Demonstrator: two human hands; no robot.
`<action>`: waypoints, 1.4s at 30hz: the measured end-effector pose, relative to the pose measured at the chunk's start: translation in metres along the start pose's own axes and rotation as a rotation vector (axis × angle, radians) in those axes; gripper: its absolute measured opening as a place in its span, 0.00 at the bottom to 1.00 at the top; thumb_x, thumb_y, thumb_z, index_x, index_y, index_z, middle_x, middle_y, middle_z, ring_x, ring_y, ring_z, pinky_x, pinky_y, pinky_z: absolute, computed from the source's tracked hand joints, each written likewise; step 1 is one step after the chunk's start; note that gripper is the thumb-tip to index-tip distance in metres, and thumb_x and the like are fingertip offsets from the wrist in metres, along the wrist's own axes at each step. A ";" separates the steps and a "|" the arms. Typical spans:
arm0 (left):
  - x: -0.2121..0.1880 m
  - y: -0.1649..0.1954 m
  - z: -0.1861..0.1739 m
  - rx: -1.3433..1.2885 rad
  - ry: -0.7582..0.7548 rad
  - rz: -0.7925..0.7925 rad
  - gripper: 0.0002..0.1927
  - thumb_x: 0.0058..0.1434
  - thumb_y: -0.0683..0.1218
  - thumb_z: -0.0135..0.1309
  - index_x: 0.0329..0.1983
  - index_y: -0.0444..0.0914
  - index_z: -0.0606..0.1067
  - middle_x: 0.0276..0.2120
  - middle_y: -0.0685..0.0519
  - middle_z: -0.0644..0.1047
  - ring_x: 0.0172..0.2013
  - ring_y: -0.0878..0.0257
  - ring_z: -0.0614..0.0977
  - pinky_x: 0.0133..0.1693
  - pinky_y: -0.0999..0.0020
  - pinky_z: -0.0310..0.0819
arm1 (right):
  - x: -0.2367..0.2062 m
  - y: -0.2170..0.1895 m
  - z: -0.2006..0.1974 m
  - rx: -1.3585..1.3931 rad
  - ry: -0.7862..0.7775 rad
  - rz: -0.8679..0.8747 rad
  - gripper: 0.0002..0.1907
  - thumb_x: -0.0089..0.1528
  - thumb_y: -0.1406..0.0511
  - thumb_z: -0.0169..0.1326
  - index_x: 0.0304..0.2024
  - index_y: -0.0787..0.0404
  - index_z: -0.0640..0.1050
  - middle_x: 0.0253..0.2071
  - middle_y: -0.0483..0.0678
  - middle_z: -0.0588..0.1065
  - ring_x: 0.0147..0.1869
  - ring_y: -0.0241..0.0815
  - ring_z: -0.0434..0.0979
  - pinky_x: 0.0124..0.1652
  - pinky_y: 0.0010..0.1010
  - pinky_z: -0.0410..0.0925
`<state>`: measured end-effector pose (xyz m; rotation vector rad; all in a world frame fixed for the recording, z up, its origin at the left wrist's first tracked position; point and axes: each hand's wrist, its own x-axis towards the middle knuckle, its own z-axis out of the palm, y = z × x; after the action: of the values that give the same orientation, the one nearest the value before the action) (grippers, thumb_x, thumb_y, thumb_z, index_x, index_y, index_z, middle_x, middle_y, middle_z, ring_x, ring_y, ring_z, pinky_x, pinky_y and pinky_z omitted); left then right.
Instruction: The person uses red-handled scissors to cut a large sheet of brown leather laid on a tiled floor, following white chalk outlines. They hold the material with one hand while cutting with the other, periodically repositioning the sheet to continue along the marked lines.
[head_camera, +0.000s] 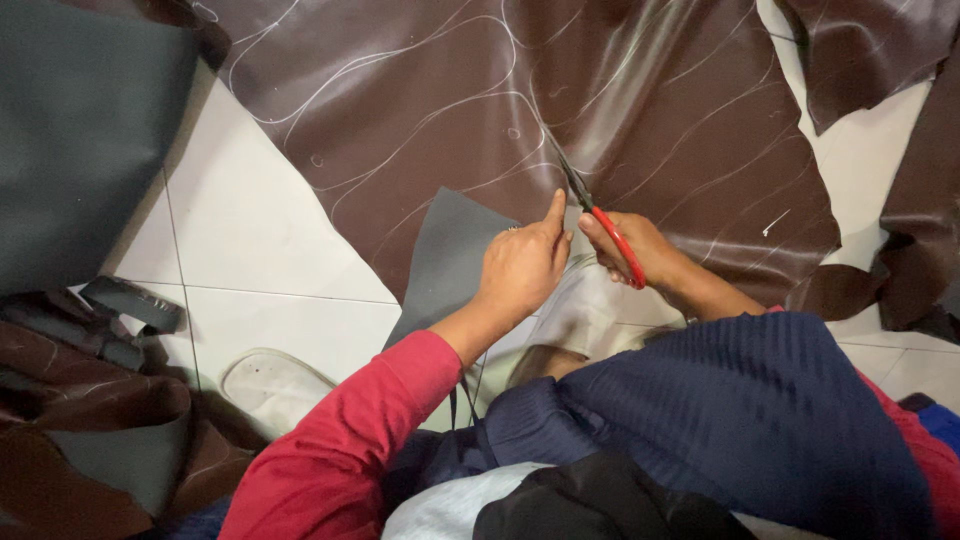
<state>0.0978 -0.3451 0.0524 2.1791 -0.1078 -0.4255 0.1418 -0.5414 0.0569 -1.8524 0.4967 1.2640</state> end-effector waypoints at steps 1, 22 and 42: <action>-0.001 0.000 0.000 0.008 0.005 0.006 0.29 0.66 0.48 0.51 0.69 0.33 0.66 0.30 0.43 0.81 0.31 0.46 0.82 0.38 0.49 0.74 | 0.002 -0.002 -0.001 -0.020 0.007 -0.014 0.27 0.67 0.45 0.47 0.28 0.58 0.70 0.18 0.42 0.66 0.19 0.32 0.65 0.20 0.27 0.62; -0.005 -0.008 -0.013 -0.053 -0.031 -0.030 0.29 0.66 0.48 0.51 0.70 0.36 0.66 0.27 0.43 0.79 0.30 0.44 0.82 0.36 0.46 0.73 | 0.040 -0.033 0.007 -0.004 -0.037 -0.061 0.29 0.65 0.40 0.45 0.32 0.58 0.73 0.19 0.42 0.67 0.19 0.34 0.67 0.20 0.27 0.64; -0.015 -0.008 -0.040 -0.209 -0.049 -0.075 0.27 0.66 0.49 0.48 0.69 0.43 0.69 0.35 0.43 0.82 0.37 0.44 0.83 0.42 0.47 0.74 | 0.048 -0.059 0.038 0.101 0.053 -0.202 0.33 0.67 0.39 0.41 0.29 0.61 0.71 0.16 0.46 0.67 0.16 0.38 0.67 0.18 0.31 0.62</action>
<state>0.0968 -0.3065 0.0714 1.9724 -0.0072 -0.5096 0.1814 -0.4705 0.0312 -1.8054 0.3833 1.0396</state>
